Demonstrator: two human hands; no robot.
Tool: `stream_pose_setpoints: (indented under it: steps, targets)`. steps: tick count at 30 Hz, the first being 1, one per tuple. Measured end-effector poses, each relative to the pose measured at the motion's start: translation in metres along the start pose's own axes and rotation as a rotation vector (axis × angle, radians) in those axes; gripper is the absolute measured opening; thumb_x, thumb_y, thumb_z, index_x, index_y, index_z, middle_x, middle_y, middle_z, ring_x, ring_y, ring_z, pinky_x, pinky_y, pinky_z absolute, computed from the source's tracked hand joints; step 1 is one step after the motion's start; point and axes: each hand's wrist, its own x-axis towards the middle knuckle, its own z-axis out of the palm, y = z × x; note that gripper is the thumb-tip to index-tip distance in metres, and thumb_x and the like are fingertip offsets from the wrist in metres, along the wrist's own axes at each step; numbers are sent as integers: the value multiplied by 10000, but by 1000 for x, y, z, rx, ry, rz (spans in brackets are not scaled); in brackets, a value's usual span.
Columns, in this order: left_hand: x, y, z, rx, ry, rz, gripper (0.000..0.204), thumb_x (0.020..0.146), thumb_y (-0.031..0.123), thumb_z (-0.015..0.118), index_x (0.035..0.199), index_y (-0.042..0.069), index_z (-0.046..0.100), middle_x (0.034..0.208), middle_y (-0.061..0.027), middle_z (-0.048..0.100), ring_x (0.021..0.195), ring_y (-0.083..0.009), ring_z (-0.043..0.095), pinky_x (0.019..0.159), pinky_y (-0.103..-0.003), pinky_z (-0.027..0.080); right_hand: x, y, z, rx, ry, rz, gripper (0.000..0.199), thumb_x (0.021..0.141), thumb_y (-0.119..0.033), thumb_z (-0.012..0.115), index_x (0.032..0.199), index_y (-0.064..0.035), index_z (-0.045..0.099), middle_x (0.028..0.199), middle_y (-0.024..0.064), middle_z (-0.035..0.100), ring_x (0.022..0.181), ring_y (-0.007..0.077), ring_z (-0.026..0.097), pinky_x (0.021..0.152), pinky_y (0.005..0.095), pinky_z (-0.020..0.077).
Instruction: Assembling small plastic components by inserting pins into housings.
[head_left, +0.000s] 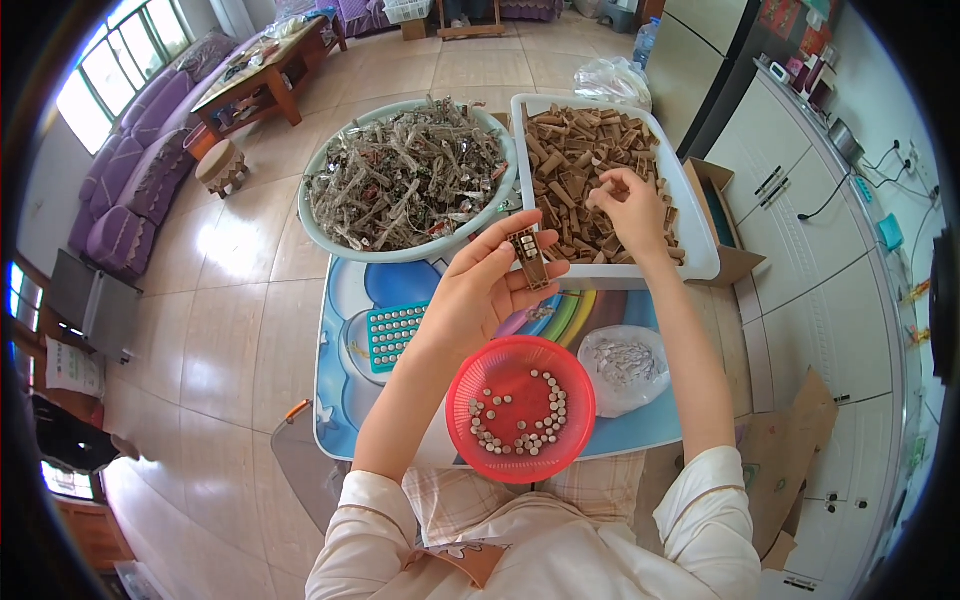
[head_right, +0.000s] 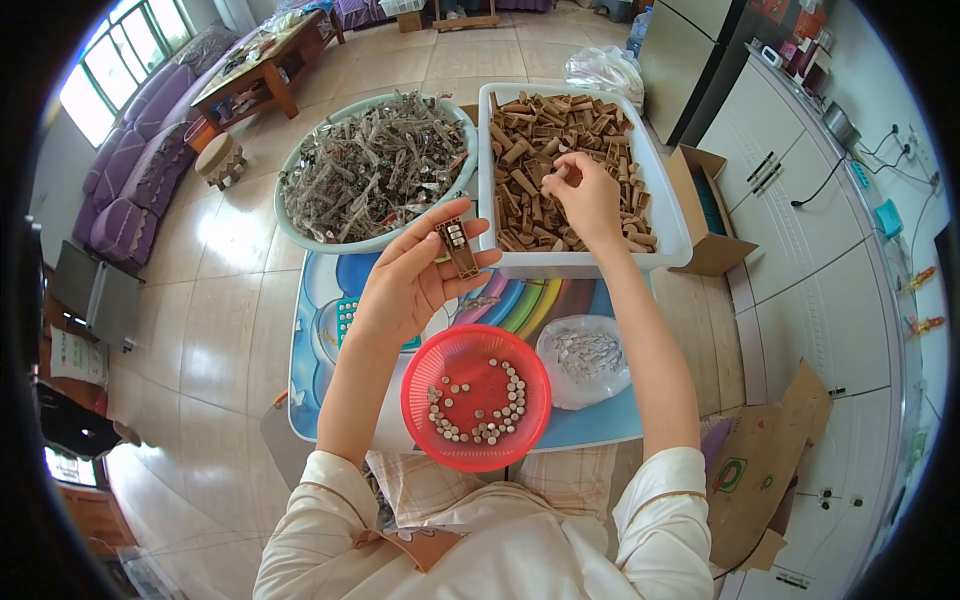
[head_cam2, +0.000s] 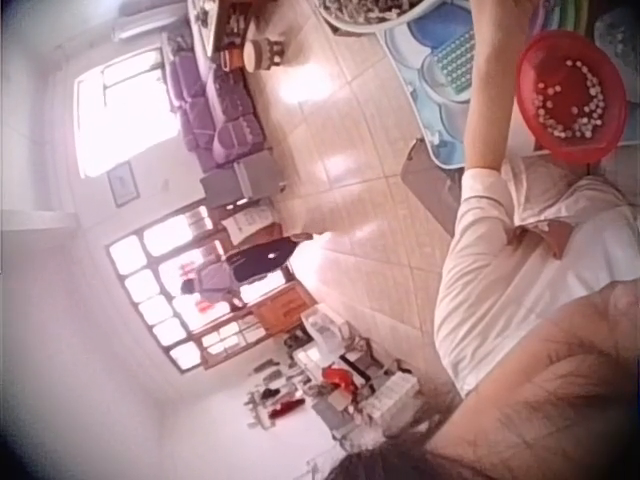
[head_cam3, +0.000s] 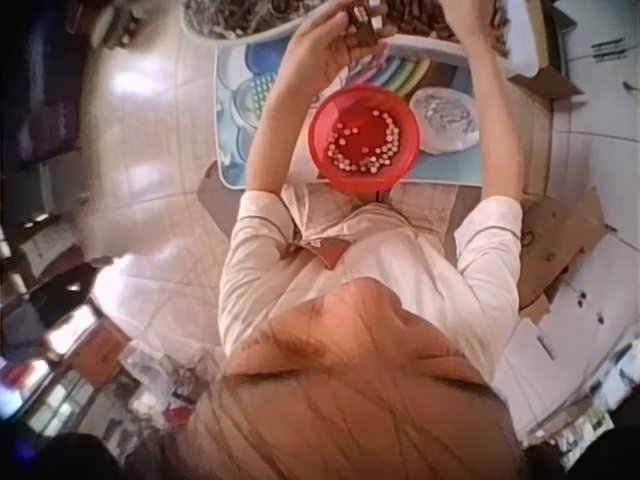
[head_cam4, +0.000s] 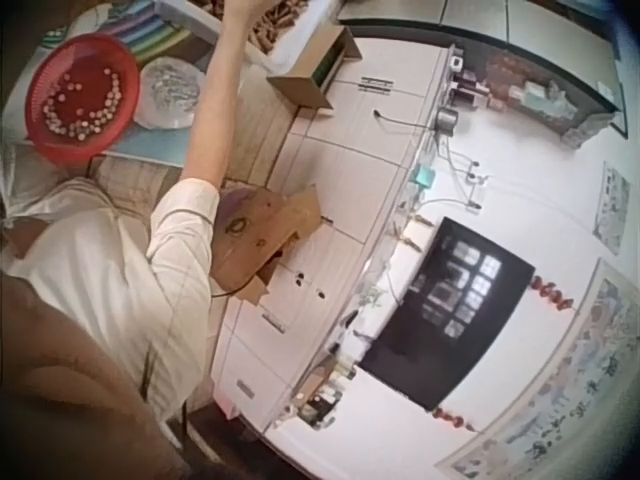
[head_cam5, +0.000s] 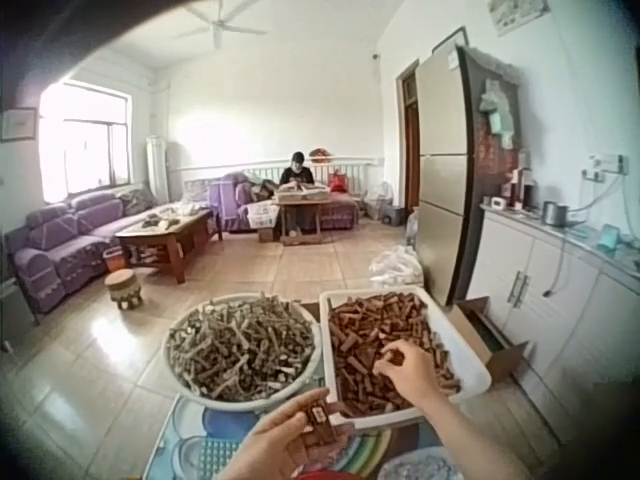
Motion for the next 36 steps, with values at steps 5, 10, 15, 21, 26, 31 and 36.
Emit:
stream_pose_setpoints:
  steps: [5,10,15,21,26,31,36]
  targets:
    - [0,-6,-1,-50,24,119,366,906,147,376,1257,52,329,1138,-122,486,1019,-289,529,827,-384,487,-45,-52,-5,297,99,-23,238,705,-123,692,837,7,542,699,44,620,634,83,558,587,217,444]
    - [0,-7,4,-105,24,131,367,901,141,388,1252,50,331,1124,-119,492,1022,-293,526,823,-389,490,-70,-77,-11,375,178,-28,277,723,-197,699,860,-18,538,700,-7,545,615,46,481,563,178,393]
    - [-3,-7,7,-157,-36,103,321,917,124,344,1228,48,347,1103,-98,479,1028,-248,521,845,-358,467,-83,-94,-2,663,253,-43,227,748,-111,670,872,3,517,754,26,563,654,63,521,590,186,425]
    - [-8,-8,11,-131,-75,134,321,913,122,358,1223,44,342,1123,-86,465,1043,-225,507,877,-359,443,-96,-114,16,816,361,-116,235,754,-94,660,903,12,512,762,27,558,706,86,534,609,190,437]
    - [-11,-7,14,-49,-83,194,321,903,99,380,1219,45,353,1154,-61,446,1012,-169,500,876,-311,436,-107,-123,12,170,321,-315,247,662,-102,705,862,-48,572,787,85,580,710,224,568,636,289,459]
    - [-12,-14,16,106,-91,262,304,906,95,374,1205,41,375,1143,-54,459,995,-137,496,848,-261,429,-109,-126,1,90,224,-302,290,651,-88,701,910,-50,576,828,86,596,740,242,579,655,307,463]
    - [-12,-20,17,224,-96,295,292,904,71,362,1192,32,386,1148,-57,460,990,-112,486,832,-234,417,-110,-123,-7,172,135,-202,306,649,-61,698,932,-44,581,861,82,610,768,225,590,671,303,464]
